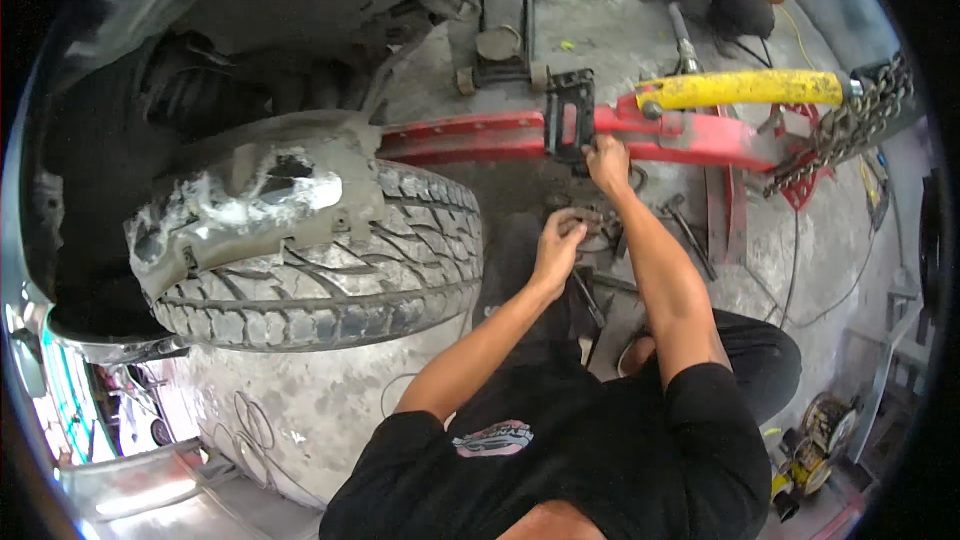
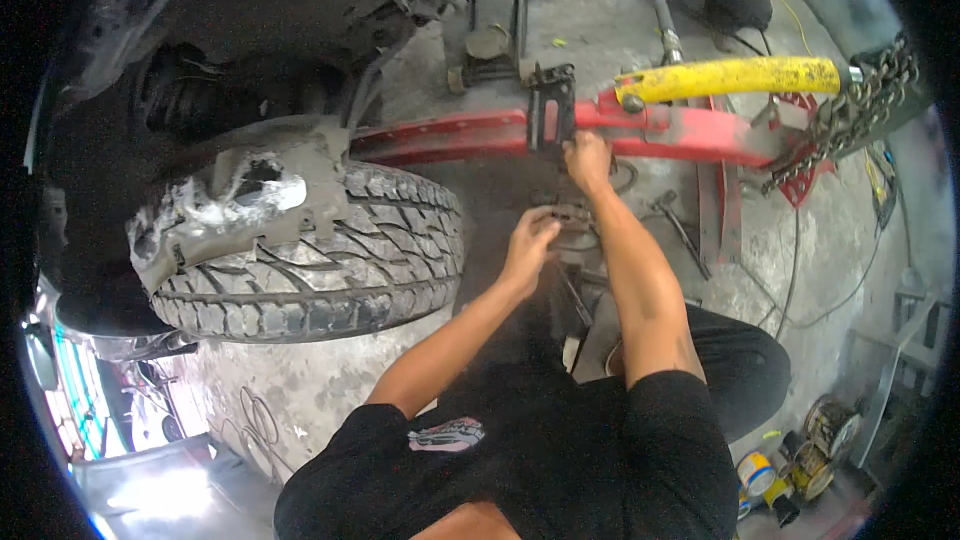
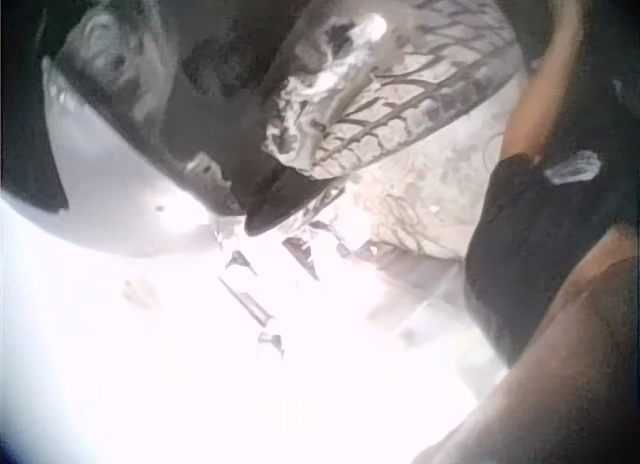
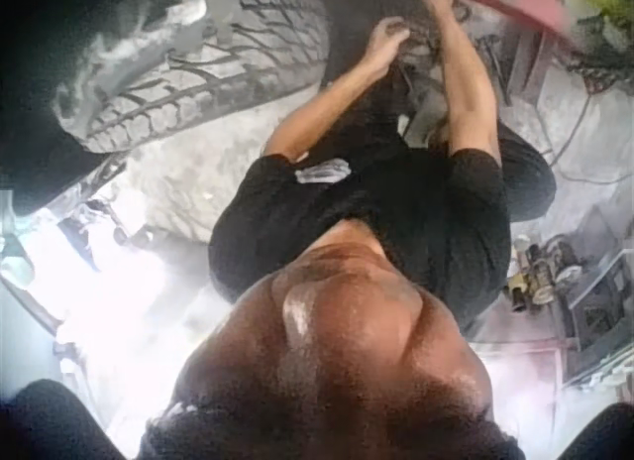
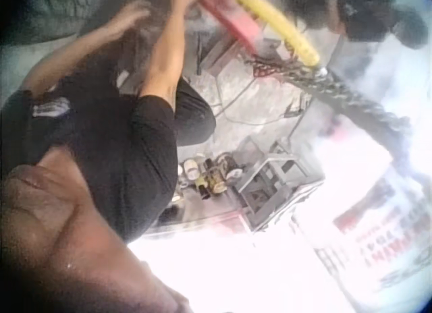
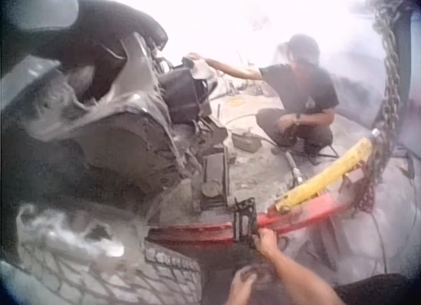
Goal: The person hammers the interior sheet metal of a car's wheel well using a hammer, then fits a metal bracket onto the frame and attaches it.
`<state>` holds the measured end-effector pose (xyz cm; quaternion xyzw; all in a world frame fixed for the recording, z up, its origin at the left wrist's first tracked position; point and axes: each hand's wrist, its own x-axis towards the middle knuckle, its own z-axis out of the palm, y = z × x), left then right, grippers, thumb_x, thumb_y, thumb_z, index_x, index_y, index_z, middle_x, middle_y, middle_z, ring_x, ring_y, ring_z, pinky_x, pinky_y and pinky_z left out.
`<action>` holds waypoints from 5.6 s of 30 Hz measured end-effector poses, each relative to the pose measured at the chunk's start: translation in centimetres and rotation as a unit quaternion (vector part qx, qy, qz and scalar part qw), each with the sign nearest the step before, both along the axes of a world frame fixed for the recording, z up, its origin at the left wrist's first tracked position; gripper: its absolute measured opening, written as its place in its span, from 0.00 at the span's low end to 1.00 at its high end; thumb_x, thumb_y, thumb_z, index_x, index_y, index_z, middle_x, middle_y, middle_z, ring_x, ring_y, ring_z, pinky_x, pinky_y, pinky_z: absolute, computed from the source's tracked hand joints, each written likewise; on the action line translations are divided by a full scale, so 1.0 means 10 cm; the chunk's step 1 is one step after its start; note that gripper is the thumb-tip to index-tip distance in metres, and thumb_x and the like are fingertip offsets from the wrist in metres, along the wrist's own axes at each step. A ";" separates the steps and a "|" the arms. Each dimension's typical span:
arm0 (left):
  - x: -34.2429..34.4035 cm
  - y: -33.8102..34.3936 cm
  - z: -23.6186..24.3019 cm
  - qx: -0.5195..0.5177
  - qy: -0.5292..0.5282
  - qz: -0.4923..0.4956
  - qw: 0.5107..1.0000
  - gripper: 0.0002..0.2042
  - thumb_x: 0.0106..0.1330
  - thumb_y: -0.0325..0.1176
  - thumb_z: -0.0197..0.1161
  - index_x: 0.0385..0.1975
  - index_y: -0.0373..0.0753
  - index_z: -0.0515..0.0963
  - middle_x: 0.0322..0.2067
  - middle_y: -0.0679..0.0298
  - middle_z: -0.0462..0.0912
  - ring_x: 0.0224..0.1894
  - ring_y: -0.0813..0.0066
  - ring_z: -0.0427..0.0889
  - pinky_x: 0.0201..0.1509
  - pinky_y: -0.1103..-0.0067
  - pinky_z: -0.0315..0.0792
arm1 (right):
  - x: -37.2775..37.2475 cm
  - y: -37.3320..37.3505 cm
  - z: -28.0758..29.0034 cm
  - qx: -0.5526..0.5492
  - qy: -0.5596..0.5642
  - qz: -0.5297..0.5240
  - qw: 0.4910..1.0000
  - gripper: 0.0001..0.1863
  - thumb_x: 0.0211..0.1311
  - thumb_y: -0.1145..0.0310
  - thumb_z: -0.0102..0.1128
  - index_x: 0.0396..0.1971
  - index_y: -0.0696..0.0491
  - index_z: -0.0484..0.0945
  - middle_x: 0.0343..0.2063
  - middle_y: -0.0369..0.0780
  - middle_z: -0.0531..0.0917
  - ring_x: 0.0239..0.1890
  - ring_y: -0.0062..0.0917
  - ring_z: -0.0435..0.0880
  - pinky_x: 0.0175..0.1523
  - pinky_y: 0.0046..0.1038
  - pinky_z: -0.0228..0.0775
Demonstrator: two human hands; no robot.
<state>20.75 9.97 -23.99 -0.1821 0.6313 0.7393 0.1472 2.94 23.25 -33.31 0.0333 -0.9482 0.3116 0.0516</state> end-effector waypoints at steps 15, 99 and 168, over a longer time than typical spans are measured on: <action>0.20 -0.28 1.38 0.024 0.345 0.162 0.924 0.28 0.73 0.38 0.64 0.68 0.32 0.65 0.57 0.55 0.78 0.61 0.65 0.76 0.65 0.72 0.68 | 0.76 -0.19 2.14 -0.749 -0.213 0.126 0.615 0.14 0.64 0.65 0.62 0.42 0.61 0.83 0.38 0.41 0.86 0.40 0.28 0.84 0.50 0.29 0.73; -1.76 -1.42 2.91 -0.202 0.501 0.029 0.841 0.18 0.77 0.40 0.57 0.56 0.33 0.79 0.51 0.51 0.85 0.55 0.58 0.83 0.61 0.72 0.71 | 1.03 -1.38 3.14 -0.607 0.027 0.225 0.762 0.26 0.74 0.57 0.61 0.55 0.68 0.76 0.46 0.43 0.85 0.46 0.21 0.80 0.55 0.25 0.72; -1.81 -1.77 2.73 -0.329 0.532 -0.087 0.775 0.24 0.76 0.38 0.57 0.66 0.30 0.70 0.59 0.58 0.78 0.59 0.69 0.79 0.63 0.73 0.74 | 0.95 -1.03 3.12 -0.625 -0.021 0.250 0.739 0.26 0.73 0.57 0.61 0.55 0.66 0.76 0.39 0.36 0.82 0.41 0.14 0.74 0.47 0.21 0.69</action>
